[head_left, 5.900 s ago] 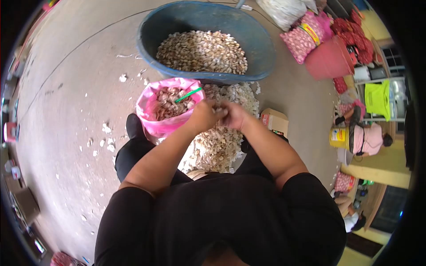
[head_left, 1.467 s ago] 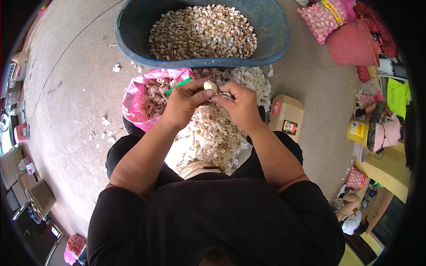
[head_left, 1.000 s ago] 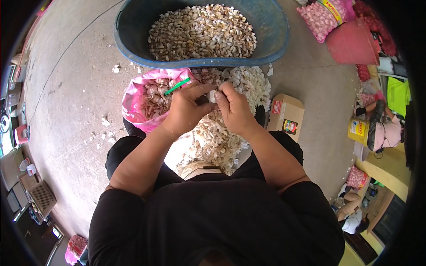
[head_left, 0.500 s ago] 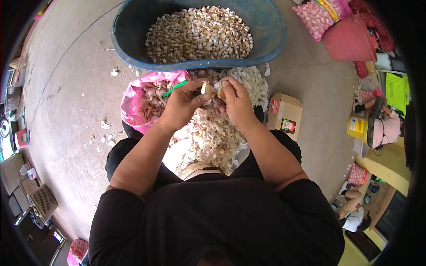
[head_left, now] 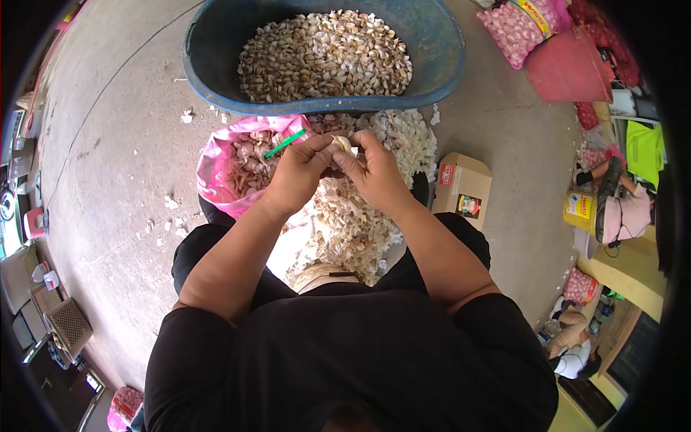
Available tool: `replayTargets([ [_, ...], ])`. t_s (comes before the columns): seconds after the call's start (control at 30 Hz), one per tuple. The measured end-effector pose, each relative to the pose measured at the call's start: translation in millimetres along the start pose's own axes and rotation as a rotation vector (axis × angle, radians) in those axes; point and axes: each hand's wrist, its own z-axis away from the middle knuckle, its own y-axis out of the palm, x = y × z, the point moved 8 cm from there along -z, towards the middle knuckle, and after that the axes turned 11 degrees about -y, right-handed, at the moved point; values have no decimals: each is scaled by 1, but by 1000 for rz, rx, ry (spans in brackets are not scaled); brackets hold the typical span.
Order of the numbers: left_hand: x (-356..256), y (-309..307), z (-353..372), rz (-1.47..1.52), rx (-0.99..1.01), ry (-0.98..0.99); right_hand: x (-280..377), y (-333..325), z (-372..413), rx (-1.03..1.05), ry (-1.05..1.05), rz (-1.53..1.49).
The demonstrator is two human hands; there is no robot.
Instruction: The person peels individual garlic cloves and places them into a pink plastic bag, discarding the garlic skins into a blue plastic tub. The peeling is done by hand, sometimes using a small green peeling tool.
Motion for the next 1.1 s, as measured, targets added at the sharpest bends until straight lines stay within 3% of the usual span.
replayTargets([
  [0.1,-1,5,1,81,92,-46,12,-3,-1,-12,-5,48],
  [0.2,-5,2,1,28,60,105,9,3,2,25,11,8],
  [0.3,-10,4,4,92,-12,152,14,0,-1,-62,-69,-139],
  [0.5,-5,3,8,113,-100,149,13,0,-4,21,-97,-210],
  [0.7,-19,0,16,-348,-349,307,5,0,-1,-52,-75,-120],
  [0.8,-27,1,17,-514,-443,420,-7,1,0,-190,-91,-170],
  [0.9,-15,-5,4,-404,-364,298,-25,7,5,-210,206,-381],
  [1.0,-15,-5,3,-451,-370,363,-24,11,8,-197,385,-588],
  [1.1,-2,-3,-7,-163,-226,145,-17,-4,-2,-140,155,-169],
])
